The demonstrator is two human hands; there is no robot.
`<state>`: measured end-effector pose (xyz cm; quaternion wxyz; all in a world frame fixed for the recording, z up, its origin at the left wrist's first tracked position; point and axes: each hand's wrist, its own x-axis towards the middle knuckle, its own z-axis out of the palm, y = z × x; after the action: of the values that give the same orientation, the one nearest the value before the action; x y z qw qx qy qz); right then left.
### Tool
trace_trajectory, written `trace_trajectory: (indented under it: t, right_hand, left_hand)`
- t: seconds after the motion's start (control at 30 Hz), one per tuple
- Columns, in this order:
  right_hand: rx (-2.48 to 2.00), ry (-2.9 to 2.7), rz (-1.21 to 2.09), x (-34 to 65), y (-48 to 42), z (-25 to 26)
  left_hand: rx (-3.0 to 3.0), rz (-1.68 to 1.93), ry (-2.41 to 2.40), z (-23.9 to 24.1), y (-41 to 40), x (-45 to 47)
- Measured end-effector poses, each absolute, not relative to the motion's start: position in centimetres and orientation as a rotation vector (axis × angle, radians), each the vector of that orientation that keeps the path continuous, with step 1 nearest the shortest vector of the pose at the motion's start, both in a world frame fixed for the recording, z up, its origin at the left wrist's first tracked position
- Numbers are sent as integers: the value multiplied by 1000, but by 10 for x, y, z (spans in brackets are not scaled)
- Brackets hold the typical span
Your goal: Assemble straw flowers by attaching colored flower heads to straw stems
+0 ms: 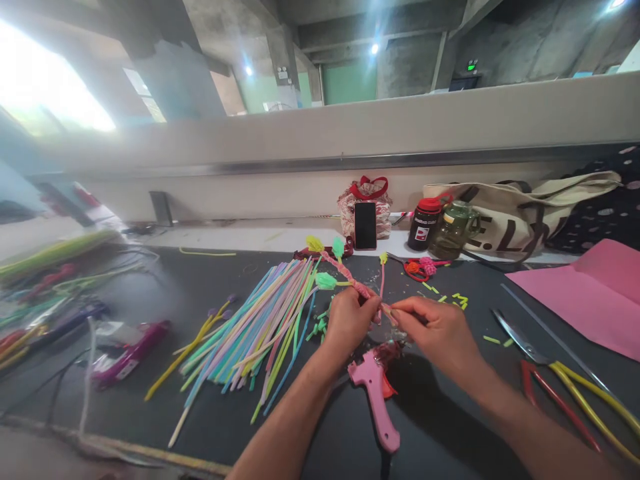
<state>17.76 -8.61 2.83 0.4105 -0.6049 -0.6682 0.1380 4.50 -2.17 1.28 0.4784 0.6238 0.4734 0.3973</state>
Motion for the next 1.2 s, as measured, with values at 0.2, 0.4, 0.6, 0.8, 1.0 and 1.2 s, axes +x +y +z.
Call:
trace_trajectory:
  t: [0.2,0.4,0.6,0.8,1.0,1.2]
  right_hand:
    - [-1433,-1936,-13,164,-91,-3]
    - [-1432,-1672,409,161,-85,-29]
    - [-1440,-1282,981,178,-61,-22]
    - [-1492,-1418,727,191,-54,7]
    - [-1549,-1559,507,186,-68,22]
    - [-1523,-1660,390,180,-71,23]
  left_hand:
    - [1468,1143,1230,15,-18,51]
    - [1028,1085,922,15,-20,50]
    - [1079,851,771,21,-21,40]
    - [1303,748,852,18,-14,32]
    - [1560,855,1097,11,-15,35]
    - [1545,835,1087,6,-19,41]
